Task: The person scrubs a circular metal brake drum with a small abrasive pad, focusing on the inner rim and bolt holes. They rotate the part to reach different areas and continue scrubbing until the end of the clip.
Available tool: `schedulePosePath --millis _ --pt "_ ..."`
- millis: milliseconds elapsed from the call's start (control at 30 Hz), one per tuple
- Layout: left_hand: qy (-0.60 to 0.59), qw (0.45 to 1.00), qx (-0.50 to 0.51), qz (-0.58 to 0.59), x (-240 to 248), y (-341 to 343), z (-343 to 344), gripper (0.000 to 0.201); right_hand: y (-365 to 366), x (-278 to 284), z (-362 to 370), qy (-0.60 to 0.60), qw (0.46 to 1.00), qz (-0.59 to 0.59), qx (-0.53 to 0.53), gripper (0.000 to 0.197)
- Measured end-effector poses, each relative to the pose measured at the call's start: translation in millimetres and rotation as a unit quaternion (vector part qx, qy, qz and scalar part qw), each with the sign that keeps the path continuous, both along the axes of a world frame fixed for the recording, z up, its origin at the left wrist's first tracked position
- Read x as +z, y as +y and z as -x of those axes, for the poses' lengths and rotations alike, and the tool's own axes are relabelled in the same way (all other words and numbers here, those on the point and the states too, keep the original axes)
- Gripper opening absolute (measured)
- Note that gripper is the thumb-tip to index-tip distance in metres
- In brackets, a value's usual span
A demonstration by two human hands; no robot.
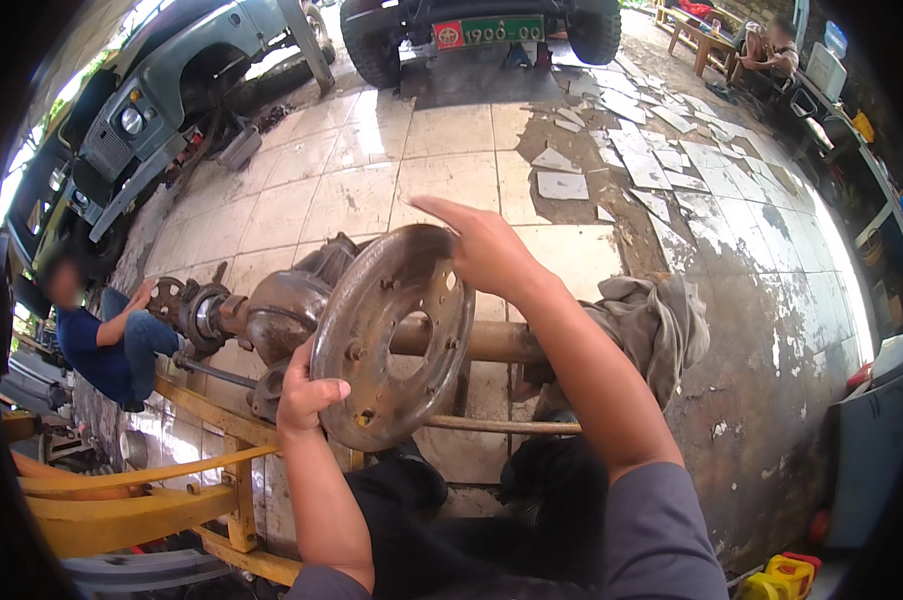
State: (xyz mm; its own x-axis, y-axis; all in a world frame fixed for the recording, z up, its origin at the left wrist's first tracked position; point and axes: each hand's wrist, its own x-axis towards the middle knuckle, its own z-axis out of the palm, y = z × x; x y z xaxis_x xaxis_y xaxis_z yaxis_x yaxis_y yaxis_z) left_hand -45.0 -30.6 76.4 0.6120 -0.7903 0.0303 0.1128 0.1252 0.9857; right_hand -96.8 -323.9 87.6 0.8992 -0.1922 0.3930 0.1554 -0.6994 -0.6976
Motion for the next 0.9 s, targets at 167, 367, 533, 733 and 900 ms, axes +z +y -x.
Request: schedulePosePath --millis 167,367,533,733,900 --pt "-0.002 1.0 0.015 -0.012 2.1 -1.0 1.0 0.09 3.7 -12.7 -9.9 -0.029 0.998 0.023 0.056 0.073" --pt "-0.003 1.0 -0.005 -0.009 3.6 -2.6 -0.7 0.09 -15.8 -7.4 -8.4 0.063 0.998 -0.017 0.017 0.061" --pt "0.002 1.0 0.0 -0.004 0.0 -1.7 -0.9 0.089 -12.4 -24.1 -7.5 0.03 0.999 -0.003 0.019 0.067" --pt "0.01 1.0 0.025 0.006 0.5 -8.2 2.0 0.085 -24.5 -21.1 -12.2 0.074 0.997 -0.031 0.011 0.061" --pt "0.006 1.0 -0.002 0.009 -1.7 -2.5 -2.4 0.088 -30.5 -55.3 -1.4 0.147 0.989 0.012 -0.033 0.067"
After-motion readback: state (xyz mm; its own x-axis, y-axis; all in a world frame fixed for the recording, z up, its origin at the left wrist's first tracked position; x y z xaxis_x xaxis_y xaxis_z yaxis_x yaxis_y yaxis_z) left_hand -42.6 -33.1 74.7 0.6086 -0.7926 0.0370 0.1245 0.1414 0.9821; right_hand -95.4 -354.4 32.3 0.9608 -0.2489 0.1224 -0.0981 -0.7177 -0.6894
